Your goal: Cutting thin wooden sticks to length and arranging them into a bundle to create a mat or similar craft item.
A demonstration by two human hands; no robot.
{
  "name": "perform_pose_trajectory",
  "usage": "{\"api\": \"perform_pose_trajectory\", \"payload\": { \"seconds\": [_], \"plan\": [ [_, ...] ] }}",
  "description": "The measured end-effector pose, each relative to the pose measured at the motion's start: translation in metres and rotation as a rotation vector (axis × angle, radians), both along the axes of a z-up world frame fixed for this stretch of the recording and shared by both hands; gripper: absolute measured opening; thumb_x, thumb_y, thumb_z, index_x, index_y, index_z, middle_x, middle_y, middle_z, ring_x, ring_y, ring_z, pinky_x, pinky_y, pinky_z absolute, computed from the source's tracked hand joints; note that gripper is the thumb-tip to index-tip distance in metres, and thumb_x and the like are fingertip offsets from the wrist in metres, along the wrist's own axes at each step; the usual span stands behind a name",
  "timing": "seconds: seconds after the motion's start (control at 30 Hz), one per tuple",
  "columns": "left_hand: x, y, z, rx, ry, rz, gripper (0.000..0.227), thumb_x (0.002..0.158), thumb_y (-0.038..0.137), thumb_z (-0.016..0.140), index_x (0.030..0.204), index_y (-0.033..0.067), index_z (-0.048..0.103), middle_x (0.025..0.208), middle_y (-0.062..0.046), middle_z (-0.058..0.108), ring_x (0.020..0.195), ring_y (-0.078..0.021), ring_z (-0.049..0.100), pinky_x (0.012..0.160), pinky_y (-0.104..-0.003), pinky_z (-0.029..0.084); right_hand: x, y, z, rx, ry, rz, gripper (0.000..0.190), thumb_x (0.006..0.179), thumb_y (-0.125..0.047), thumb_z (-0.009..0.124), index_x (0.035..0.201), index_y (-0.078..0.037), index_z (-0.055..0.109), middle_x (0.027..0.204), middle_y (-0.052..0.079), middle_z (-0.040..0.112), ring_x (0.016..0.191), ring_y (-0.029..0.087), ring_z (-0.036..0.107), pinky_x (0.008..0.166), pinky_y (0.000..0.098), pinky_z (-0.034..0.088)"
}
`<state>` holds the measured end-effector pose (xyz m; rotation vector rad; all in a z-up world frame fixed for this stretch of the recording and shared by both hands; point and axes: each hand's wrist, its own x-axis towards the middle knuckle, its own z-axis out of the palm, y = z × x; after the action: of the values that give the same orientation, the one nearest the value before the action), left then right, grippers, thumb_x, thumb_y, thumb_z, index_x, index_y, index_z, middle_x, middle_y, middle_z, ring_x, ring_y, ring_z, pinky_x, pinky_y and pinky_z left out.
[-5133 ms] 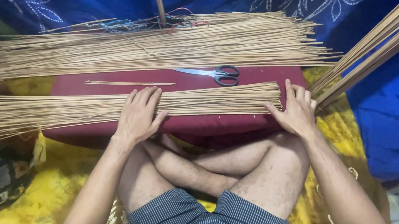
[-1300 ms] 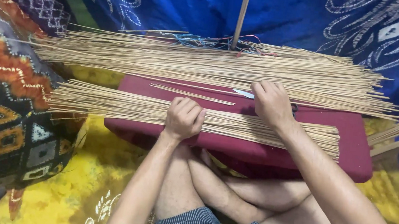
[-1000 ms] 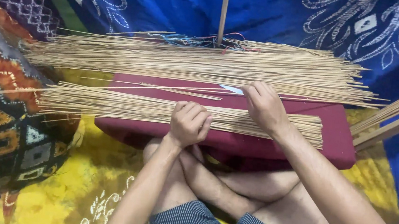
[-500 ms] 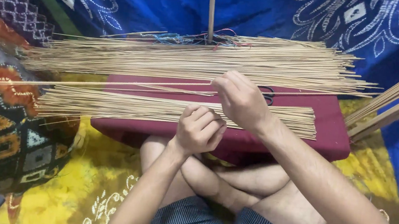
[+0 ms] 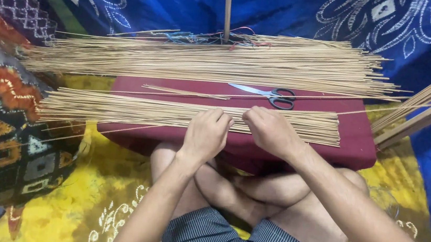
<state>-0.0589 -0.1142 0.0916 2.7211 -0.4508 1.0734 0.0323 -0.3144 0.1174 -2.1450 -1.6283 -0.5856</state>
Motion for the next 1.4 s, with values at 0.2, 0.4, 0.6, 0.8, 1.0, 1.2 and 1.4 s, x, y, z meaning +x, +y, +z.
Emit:
{"api": "perform_pose_trajectory", "payload": {
  "seconds": [0.2, 0.4, 0.6, 0.8, 1.0, 1.2, 1.4],
  "plan": [
    [-0.011, 0.034, -0.009, 0.040, 0.100, 0.023, 0.008, 0.097, 0.018, 0.064, 0.094, 0.0107, 0.066, 0.080, -0.004, 0.053, 0.076, -0.0291, 0.063, 0.067, -0.042, 0.049, 0.022, -0.076, -0.020, -0.154, 0.068, -0.140, 0.005, 0.095, -0.006, 0.058, 0.099, -0.009, 0.058, 0.082, 0.009, 0.057, 0.082, 0.035, 0.067, 0.070, 0.0456, 0.054],
    [-0.009, 0.061, -0.019, 0.068, 0.116, 0.074, 0.009, 0.099, 0.021, 0.062, 0.099, 0.0138, 0.066, 0.082, -0.003, 0.054, 0.081, -0.0257, 0.064, 0.072, -0.039, 0.050, 0.030, -0.131, -0.031, -0.186, -0.034, -0.377, 0.009, 0.094, -0.014, 0.062, 0.102, -0.012, 0.062, 0.082, 0.006, 0.059, 0.084, 0.030, 0.069, 0.070, 0.0439, 0.054],
    [0.003, -0.013, -0.008, 0.087, 0.133, -0.018, 0.012, 0.090, 0.023, 0.069, 0.096, 0.0133, 0.065, 0.082, -0.003, 0.058, 0.082, -0.0267, 0.066, 0.071, -0.040, 0.051, 0.011, -0.103, -0.043, -0.150, 0.005, -0.349, 0.007, 0.093, -0.017, 0.062, 0.098, -0.014, 0.060, 0.083, 0.003, 0.055, 0.084, 0.029, 0.066, 0.071, 0.0429, 0.052],
    [0.034, -0.067, -0.035, 0.110, 0.057, -0.131, 0.004, 0.087, 0.017, 0.065, 0.090, 0.0153, 0.063, 0.081, -0.001, 0.057, 0.078, -0.0238, 0.066, 0.068, -0.036, 0.051, -0.009, -0.073, -0.041, -0.147, 0.039, -0.310, 0.006, 0.092, -0.017, 0.062, 0.095, -0.013, 0.059, 0.085, 0.004, 0.055, 0.086, 0.031, 0.065, 0.070, 0.0445, 0.050],
    [0.024, -0.020, -0.018, 0.128, 0.024, -0.077, 0.007, 0.088, 0.010, 0.065, 0.088, 0.0158, 0.060, 0.079, 0.000, 0.053, 0.075, -0.0243, 0.064, 0.064, -0.036, 0.051, 0.022, -0.150, -0.042, -0.167, 0.005, -0.408, 0.011, 0.097, -0.015, 0.061, 0.106, -0.012, 0.065, 0.089, 0.005, 0.060, 0.090, 0.030, 0.068, 0.073, 0.0436, 0.051],
    [0.020, 0.005, -0.010, 0.133, -0.002, -0.044, 0.009, 0.096, 0.014, 0.062, 0.091, 0.0205, 0.060, 0.077, 0.000, 0.048, 0.070, -0.0239, 0.061, 0.061, -0.036, 0.051, 0.045, -0.211, -0.030, -0.128, 0.121, -0.532, 0.011, 0.101, -0.013, 0.066, 0.108, -0.010, 0.074, 0.093, 0.010, 0.068, 0.095, 0.034, 0.071, 0.078, 0.0457, 0.054],
    [0.045, 0.019, -0.028, 0.138, 0.027, -0.013, 0.006, 0.095, 0.019, 0.069, 0.096, 0.0203, 0.063, 0.079, 0.001, 0.051, 0.073, -0.0236, 0.063, 0.061, -0.037, 0.050, 0.062, -0.214, -0.065, 0.064, 0.205, -0.554, 0.008, 0.098, -0.009, 0.075, 0.105, -0.009, 0.079, 0.101, 0.009, 0.069, 0.099, 0.031, 0.072, 0.080, 0.0384, 0.058]
  ]
}}
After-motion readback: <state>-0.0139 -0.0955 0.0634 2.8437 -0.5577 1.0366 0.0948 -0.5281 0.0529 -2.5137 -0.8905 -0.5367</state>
